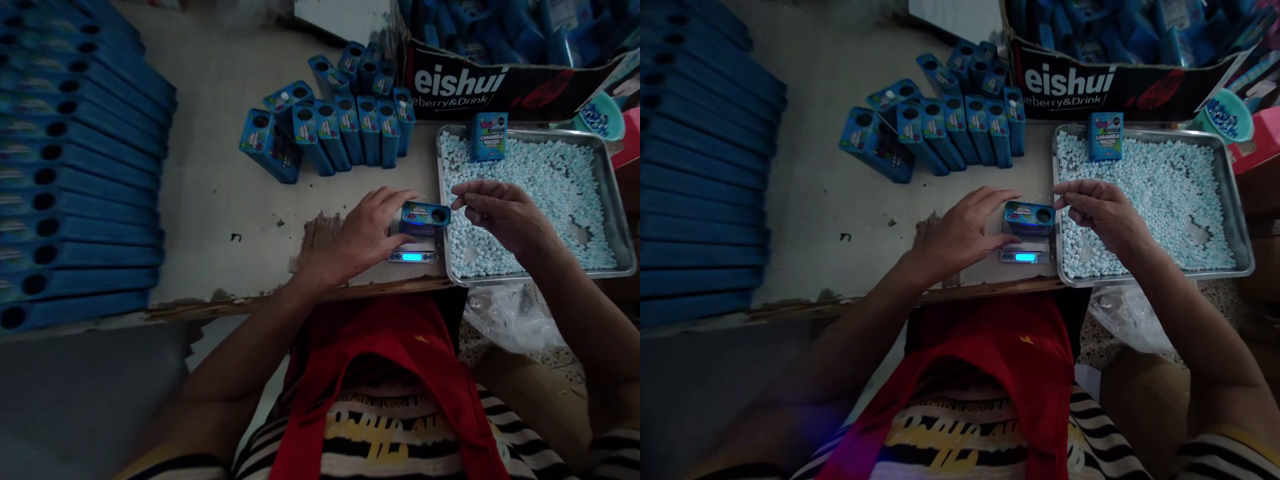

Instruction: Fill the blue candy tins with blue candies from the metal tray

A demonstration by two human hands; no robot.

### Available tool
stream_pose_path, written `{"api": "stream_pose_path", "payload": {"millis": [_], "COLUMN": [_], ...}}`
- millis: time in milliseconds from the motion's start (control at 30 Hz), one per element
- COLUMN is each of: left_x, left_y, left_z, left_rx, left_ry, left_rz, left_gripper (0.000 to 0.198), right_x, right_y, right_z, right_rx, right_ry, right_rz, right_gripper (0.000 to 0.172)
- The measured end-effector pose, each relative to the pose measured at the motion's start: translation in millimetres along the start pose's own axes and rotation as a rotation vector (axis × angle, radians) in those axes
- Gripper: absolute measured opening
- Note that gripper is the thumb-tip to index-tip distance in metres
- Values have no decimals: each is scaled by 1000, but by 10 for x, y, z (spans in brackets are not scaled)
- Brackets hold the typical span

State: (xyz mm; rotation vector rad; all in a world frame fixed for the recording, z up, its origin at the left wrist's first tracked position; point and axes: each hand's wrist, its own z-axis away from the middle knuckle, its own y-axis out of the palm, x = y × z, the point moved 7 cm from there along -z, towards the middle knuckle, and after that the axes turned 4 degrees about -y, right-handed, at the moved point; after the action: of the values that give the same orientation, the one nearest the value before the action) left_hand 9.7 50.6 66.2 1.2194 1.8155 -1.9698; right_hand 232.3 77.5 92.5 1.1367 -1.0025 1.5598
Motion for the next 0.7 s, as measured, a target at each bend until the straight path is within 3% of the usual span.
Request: {"api": "stream_pose_path", "payload": {"millis": [200, 300, 400, 533, 600, 700], "left_x": [176, 178, 55, -143, -103, 201], "left_y": [-91, -62, 98, 230, 41, -662], "left_z": [101, 25, -175, -334, -254, 32], "left_rx": [-4, -25, -19, 52, 24, -119], "left_ry": [-81, -66, 5, 122, 127, 9], "left_rz": [103, 131, 137, 92, 44, -8], "left_gripper": [63, 69, 74, 39, 30, 30], "right_x": [118, 132, 210, 375, 461, 567], "right_y": [258, 319, 275, 191, 266, 624], "right_z": [-12, 43, 38, -312, -620, -1054], "right_rx": [99, 110, 24, -153, -183, -96], "right_ry": [-124, -155, -171, -280, -382, -496], "right_rz": [304, 467, 513, 500, 578, 742], "right_gripper": [33, 38, 43, 34, 27, 25]}}
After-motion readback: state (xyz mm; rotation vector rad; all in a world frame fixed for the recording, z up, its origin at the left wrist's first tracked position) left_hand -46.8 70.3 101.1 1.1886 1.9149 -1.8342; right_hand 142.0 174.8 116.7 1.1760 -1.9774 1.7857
